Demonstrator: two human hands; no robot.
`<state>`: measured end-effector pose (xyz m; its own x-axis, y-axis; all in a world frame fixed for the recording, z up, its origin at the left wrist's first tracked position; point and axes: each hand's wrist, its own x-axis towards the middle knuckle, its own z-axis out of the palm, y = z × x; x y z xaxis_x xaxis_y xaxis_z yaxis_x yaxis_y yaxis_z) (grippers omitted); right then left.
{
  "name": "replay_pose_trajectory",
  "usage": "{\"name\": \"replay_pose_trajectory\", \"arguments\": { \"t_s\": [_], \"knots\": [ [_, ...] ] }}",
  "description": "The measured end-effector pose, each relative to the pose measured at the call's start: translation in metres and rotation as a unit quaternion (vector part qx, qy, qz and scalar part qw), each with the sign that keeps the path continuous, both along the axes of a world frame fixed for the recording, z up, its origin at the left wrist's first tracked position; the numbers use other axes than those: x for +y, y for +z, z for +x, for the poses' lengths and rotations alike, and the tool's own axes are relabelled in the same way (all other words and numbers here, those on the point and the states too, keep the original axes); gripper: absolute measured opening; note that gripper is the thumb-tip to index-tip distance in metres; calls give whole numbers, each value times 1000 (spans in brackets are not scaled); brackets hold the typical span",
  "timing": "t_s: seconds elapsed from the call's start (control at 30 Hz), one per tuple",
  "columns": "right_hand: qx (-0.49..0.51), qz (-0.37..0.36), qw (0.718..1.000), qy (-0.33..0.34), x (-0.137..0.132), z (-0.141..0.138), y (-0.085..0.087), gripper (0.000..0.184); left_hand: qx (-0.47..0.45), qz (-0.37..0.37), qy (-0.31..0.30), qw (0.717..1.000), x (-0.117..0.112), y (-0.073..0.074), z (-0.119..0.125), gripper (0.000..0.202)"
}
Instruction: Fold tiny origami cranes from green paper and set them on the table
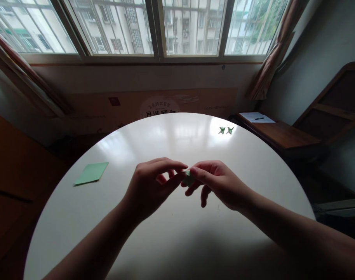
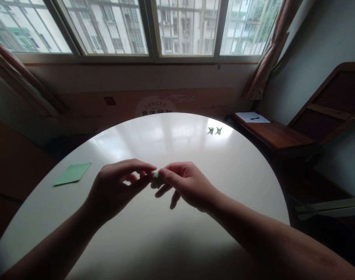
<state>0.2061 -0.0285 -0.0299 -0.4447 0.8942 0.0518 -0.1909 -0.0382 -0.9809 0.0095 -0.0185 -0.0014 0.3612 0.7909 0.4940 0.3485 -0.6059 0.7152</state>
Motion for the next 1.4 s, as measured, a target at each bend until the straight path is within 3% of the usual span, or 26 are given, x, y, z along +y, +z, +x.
{"name": "replay_pose_trajectory", "arguments": {
  "t_s": [0.1, 0.23, 0.53, 0.73, 1.03, 1.23, 1.4],
  "knots": [
    [-1, 13, 1000, -16, -1, 0, 2, 35, -51, -91, 19, 994, 1, -4, 0, 15],
    [8, -7, 999, -34, -2, 0, 1, 33, -101, -181, -2, 978, 4, -3, -2, 15],
    [5, 3, 999, -41, -4, -2, 2, 33, -76, -206, -26, 975, 0, -2, -2, 11],
    [-4, -1, 1000, -31, -3, -5, 1, 36, -74, -223, -11, 972, -2, 1, 2, 12],
    [26, -59, 998, -9, -2, -5, -5, 37, -151, -378, -16, 913, -3, -1, 7, 18],
    [19, -79, 997, 5, -2, -5, -4, 31, -167, -413, -10, 895, 1, -5, 4, 19],
    [-8, -46, 999, -6, -2, -4, -4, 30, -178, -435, -20, 883, 3, -6, 3, 19]
  ]
}}
